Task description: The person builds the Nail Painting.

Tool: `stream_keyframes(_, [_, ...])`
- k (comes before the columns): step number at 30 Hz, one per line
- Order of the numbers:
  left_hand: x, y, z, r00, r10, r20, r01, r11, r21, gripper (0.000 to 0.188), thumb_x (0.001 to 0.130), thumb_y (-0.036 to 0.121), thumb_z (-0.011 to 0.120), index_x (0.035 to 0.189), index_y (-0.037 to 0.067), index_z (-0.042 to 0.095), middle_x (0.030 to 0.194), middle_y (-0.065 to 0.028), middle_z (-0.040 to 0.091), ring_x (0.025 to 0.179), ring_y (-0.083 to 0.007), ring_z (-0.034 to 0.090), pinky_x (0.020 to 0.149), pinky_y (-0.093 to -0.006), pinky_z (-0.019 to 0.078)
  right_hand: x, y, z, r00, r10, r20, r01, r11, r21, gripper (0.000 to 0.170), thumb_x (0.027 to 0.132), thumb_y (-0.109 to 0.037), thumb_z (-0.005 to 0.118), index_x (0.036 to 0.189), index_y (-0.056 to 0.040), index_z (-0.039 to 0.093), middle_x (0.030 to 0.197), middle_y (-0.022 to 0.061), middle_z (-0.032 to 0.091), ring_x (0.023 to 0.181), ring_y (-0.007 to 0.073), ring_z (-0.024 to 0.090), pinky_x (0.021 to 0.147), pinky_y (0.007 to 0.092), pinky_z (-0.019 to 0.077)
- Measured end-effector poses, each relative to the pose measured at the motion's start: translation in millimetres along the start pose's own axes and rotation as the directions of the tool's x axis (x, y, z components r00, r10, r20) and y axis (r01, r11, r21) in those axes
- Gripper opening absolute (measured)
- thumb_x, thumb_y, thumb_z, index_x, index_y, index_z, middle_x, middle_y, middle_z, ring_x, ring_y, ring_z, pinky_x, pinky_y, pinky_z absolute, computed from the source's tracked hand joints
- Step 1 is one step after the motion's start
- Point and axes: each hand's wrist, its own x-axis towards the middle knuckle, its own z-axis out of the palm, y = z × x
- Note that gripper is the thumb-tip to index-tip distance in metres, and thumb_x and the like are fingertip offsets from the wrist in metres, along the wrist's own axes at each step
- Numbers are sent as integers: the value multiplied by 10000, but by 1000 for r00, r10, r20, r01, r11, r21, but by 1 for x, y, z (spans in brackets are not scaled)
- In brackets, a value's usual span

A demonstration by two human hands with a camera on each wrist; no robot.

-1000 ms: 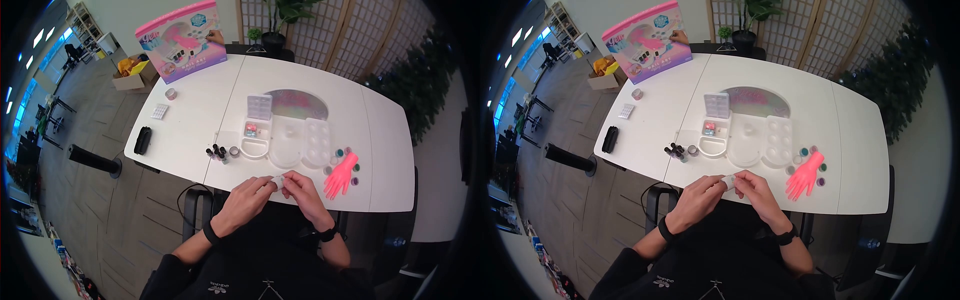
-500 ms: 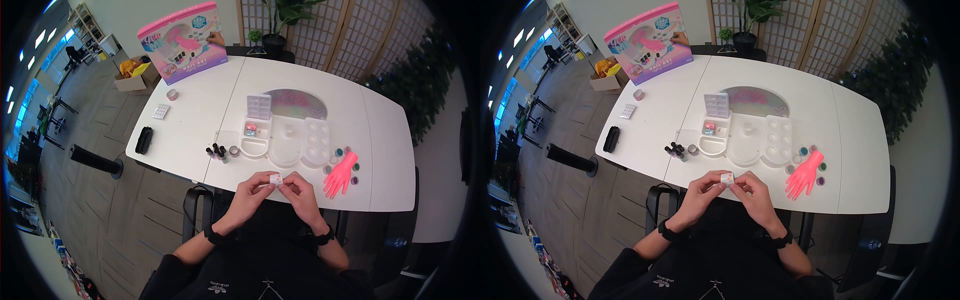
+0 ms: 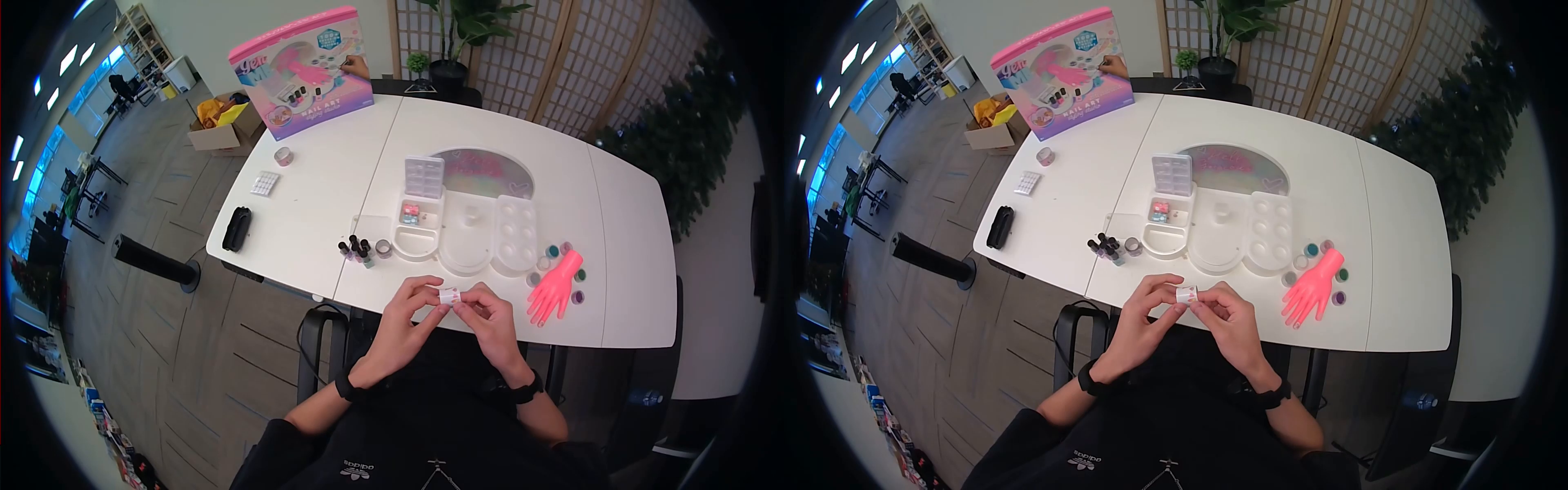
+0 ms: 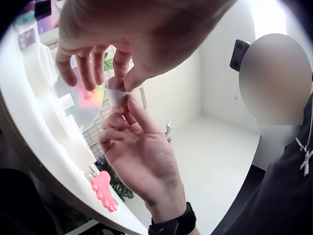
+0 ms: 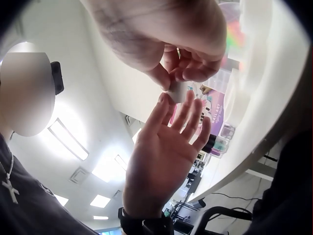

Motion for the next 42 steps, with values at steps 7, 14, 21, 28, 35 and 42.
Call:
stream_keyframes(7, [1, -3, 3, 986, -154, 61, 166, 910, -379, 153, 1055, 71, 734, 1191, 10, 766, 1510, -95, 572, 1314, -190, 652, 1126, -366, 535, -1, 3, 4, 994, -92, -59, 82, 985, -148, 113, 1030, -61, 772, 986, 22, 710, 949, 10, 603, 843, 71, 585, 760, 256, 484])
stream_keyframes(14, [2, -2, 1, 973, -209, 100, 232, 848, -477, 138, 1053, 34, 724, 1171, -4, 784, 1504, -91, 557, 1344, -173, 622, 1161, -370, 524, -1, 4, 7, 984, -170, -59, 149, 953, -264, 135, 1005, -72, 799, 964, 14, 703, 892, 12, 583, 781, 83, 536, 704, 271, 456])
stream_keyframes(21, [1, -8, 2, 998, -58, 18, 60, 977, -204, 44, 1034, 53, 757, 1060, 28, 783, 1452, -87, 602, 1338, -166, 600, 1123, -352, 482, -3, -5, 11, 996, -59, -69, 62, 997, 41, 99, 1049, -41, 743, 1112, 32, 766, 993, 2, 621, 849, 53, 590, 735, 236, 470])
stream_keyframes(28, [1, -1, 1, 999, -31, 38, 37, 983, -178, 37, 1039, 59, 751, 1044, 24, 742, 1463, -92, 590, 1304, -155, 607, 1106, -342, 489, -7, -1, 1, 998, 4, -55, -4, 1000, -6, 92, 1054, -50, 740, 1057, 41, 753, 943, -3, 605, 829, 42, 569, 729, 225, 463])
stream_keyframes(35, [0, 4, 3, 980, -147, 137, 194, 866, -461, 166, 1037, 69, 759, 1193, 13, 765, 1467, -85, 584, 1280, -167, 660, 1119, -354, 552, -6, -5, 3, 974, -202, -104, 169, 951, -260, 209, 1045, -98, 762, 903, 26, 672, 843, 34, 564, 732, 96, 513, 655, 274, 420])
stream_keyframes(42, [2, 8, 4, 974, -160, 158, 218, 844, -491, 161, 1033, 6, 746, 1189, 9, 785, 1463, -85, 577, 1275, -140, 637, 1075, -310, 541, -6, -3, 0, 968, -234, -93, 192, 926, -324, 237, 1033, -99, 776, 881, 22, 640, 832, 45, 560, 737, 115, 528, 674, 287, 440])
